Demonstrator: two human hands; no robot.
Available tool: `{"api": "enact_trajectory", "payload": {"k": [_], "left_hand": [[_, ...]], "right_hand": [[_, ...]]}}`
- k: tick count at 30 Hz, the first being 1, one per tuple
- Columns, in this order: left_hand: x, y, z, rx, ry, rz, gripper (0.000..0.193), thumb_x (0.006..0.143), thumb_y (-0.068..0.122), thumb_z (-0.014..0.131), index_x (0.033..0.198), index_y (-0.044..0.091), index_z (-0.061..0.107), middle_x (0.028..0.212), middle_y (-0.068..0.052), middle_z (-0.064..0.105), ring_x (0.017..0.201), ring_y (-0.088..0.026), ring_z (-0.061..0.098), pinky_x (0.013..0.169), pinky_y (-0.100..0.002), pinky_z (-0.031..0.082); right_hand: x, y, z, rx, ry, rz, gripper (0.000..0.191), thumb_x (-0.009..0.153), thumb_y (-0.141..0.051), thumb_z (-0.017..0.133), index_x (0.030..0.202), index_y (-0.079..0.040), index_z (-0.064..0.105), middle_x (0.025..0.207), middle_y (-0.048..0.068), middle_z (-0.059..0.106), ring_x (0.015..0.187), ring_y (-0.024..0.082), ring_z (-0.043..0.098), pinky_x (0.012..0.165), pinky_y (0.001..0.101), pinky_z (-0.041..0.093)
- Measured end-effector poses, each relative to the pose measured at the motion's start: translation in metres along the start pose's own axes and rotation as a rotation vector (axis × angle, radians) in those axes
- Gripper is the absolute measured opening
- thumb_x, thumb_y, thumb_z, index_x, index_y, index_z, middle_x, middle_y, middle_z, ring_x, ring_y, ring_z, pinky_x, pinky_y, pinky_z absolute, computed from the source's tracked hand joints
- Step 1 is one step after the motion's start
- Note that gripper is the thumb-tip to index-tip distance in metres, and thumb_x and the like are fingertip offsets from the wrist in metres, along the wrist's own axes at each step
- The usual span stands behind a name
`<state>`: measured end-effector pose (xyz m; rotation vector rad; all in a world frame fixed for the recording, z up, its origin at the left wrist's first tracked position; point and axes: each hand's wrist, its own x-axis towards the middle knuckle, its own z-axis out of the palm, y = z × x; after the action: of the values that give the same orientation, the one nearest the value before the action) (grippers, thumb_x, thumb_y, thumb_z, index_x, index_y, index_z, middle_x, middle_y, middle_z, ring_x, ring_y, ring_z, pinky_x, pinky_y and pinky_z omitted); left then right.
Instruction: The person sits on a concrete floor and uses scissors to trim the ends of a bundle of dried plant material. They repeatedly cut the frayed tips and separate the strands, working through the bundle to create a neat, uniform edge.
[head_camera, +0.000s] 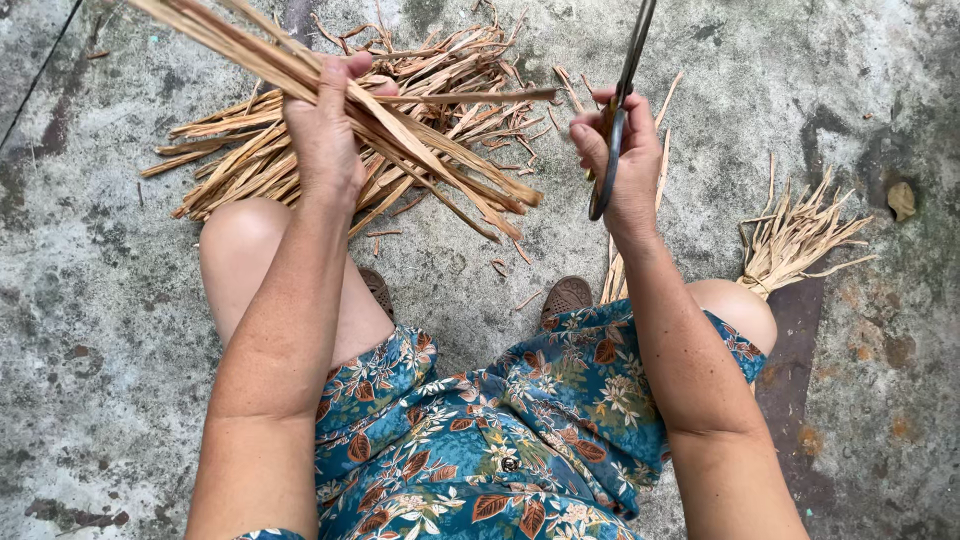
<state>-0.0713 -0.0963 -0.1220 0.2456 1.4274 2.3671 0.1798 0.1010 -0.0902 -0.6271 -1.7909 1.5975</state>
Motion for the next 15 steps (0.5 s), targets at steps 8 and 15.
{"api": "enact_trajectory", "payload": {"k": [8, 15], "left_hand": [[-0.016, -0.01, 0.017, 0.03, -0.103, -0.1, 0.025, 0.103, 0.025, 0.058, 0.114, 0.002, 0.059, 0.106, -0.016, 0.077, 0.079, -0.023, 0.081, 0.062, -0.036, 0.066], [-0.004, -0.019, 0.008, -0.204, -0.041, -0.095, 0.024, 0.105, 0.024, 0.057, 0.106, 0.0, 0.058, 0.091, -0.014, 0.072, 0.079, -0.024, 0.078, 0.072, -0.04, 0.071]], "right_hand": [[-0.001, 0.006, 0.009, -0.069, -0.076, -0.058, 0.042, 0.097, -0.016, 0.084, 0.13, -0.009, 0.058, 0.098, 0.002, 0.071, 0.086, 0.009, 0.066, 0.072, 0.0236, 0.053], [-0.01, 0.022, 0.001, -0.227, -0.219, 0.283, 0.038, 0.089, -0.013, 0.079, 0.122, -0.01, 0.062, 0.086, 0.0, 0.063, 0.07, 0.01, 0.059, 0.061, 0.0256, 0.049]]}}
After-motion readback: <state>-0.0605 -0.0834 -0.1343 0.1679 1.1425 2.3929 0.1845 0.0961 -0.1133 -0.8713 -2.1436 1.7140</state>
